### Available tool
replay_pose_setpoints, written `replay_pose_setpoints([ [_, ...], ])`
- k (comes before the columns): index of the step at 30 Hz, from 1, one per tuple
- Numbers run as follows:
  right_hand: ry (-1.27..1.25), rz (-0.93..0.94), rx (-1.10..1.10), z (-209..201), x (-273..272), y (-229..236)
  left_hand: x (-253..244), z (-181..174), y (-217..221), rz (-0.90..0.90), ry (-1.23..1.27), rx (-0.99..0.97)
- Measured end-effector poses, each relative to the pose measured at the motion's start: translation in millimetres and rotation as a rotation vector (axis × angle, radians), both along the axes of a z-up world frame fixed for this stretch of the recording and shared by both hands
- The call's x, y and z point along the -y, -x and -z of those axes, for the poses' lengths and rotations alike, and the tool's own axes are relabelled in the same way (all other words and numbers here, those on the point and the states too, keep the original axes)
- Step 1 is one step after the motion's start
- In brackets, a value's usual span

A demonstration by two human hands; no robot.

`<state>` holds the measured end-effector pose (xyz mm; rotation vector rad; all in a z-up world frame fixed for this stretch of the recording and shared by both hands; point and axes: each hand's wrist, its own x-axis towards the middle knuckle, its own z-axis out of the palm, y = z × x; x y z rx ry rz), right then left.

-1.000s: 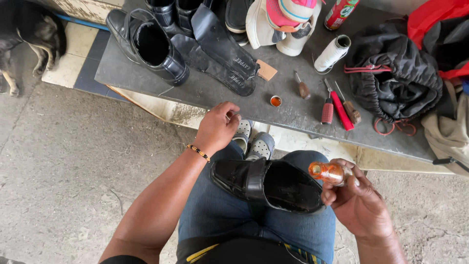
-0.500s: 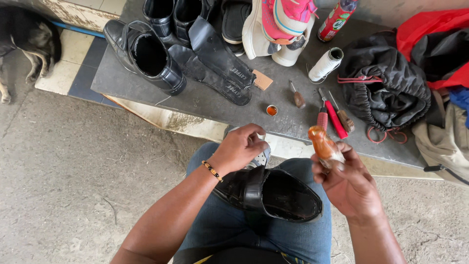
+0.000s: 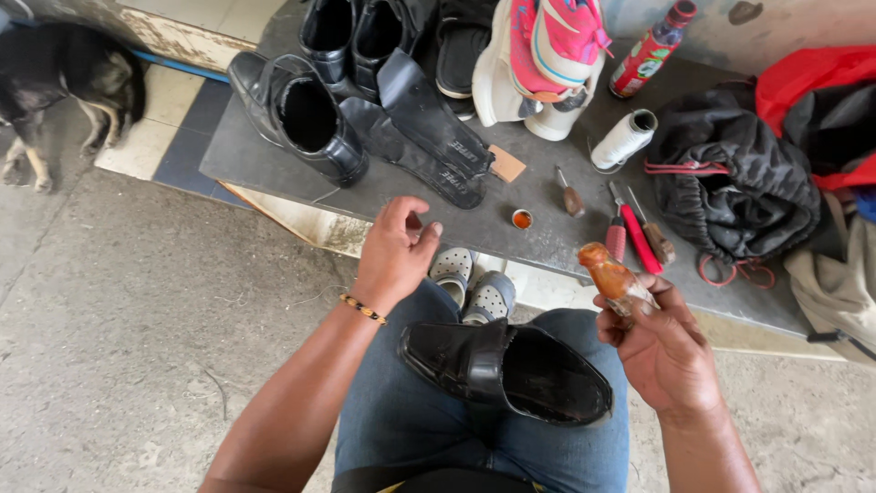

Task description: The person sews a black leather shoe using a needle and thread, then uses a red-handled tool to work on the sole. They apply a reddish liquid from a small bottle with a brush to the shoe's interior and manipulate the shoe's lining by hand.

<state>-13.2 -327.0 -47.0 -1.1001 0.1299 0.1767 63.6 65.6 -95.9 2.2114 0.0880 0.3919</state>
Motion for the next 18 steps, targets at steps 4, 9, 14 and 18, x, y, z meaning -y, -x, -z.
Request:
replay_pose_setpoints([
  [4,0.112,0.046,0.020,-5,-6,-5,19,-17,21,0.175,0.057,-0.170],
  [9,-0.025,-0.017,-0.024,-21,-27,-7,63,-51,39,0.526,0.355,-0.285],
  [14,0.211,-0.001,0.044,-20,-30,-31,78,-62,41,0.695,0.333,-0.345],
  [18,0.178,0.012,0.043,-13,-20,-80,72,-35,55,0.654,0.315,-0.336],
])
